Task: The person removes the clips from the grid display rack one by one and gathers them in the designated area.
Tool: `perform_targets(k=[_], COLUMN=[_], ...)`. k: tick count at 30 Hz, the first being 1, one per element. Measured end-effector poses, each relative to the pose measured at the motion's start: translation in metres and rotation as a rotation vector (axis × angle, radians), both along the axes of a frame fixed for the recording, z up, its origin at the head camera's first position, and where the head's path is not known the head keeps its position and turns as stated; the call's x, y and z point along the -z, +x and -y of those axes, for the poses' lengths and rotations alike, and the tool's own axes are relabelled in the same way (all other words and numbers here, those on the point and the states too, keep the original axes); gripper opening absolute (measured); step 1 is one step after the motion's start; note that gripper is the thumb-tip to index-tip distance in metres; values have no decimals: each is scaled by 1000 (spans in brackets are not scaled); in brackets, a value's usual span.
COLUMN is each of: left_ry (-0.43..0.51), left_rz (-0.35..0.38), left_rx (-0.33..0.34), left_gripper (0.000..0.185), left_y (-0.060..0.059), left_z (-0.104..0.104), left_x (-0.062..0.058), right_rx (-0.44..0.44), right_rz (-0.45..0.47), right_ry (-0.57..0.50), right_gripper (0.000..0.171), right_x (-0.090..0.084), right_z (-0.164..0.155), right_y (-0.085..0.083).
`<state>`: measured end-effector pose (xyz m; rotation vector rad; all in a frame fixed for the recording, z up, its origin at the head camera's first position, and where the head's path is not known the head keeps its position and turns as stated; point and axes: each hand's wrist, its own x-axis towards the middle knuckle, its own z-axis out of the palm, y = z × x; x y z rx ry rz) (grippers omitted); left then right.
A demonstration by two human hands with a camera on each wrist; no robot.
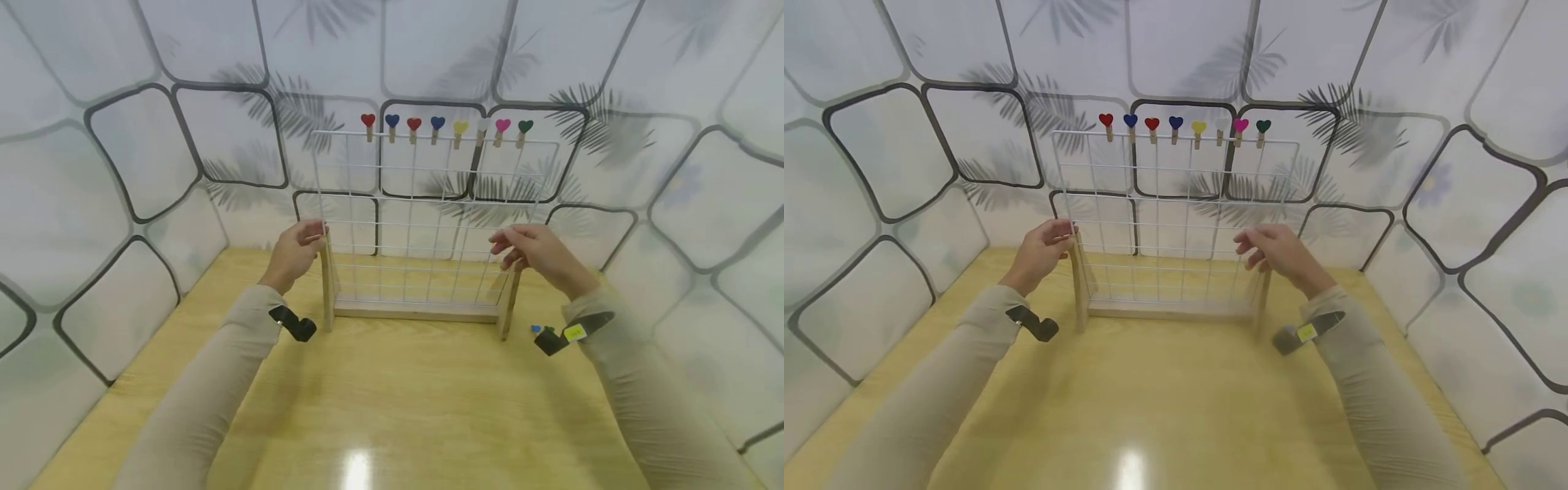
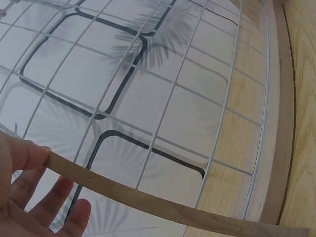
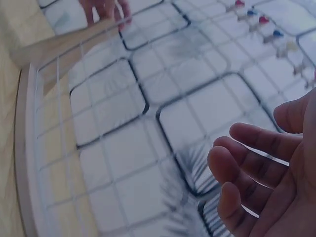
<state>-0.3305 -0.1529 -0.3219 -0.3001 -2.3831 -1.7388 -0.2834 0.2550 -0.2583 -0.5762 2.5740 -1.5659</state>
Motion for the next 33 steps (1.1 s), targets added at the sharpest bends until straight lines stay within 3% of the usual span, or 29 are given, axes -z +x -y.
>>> perform_targets(k=[7,17,33], left_ry=[14,12,27], left_rz=[-11,-2,-10], left_rx=[-7,-9,-10], left_gripper=[37,34,33], left_y=[-1,0,3], left_z=[-1,0,-1], left_x=[-1,0,0], right_rx=[-67,-109,-88], right_rz=[-88,-174,-275], right_ry=[-78,-96,-121], right_gripper=[40,40,27], right_x=[-38,-73,-104], right_z=[35,80,133], right_y=[-1,-8,-25])
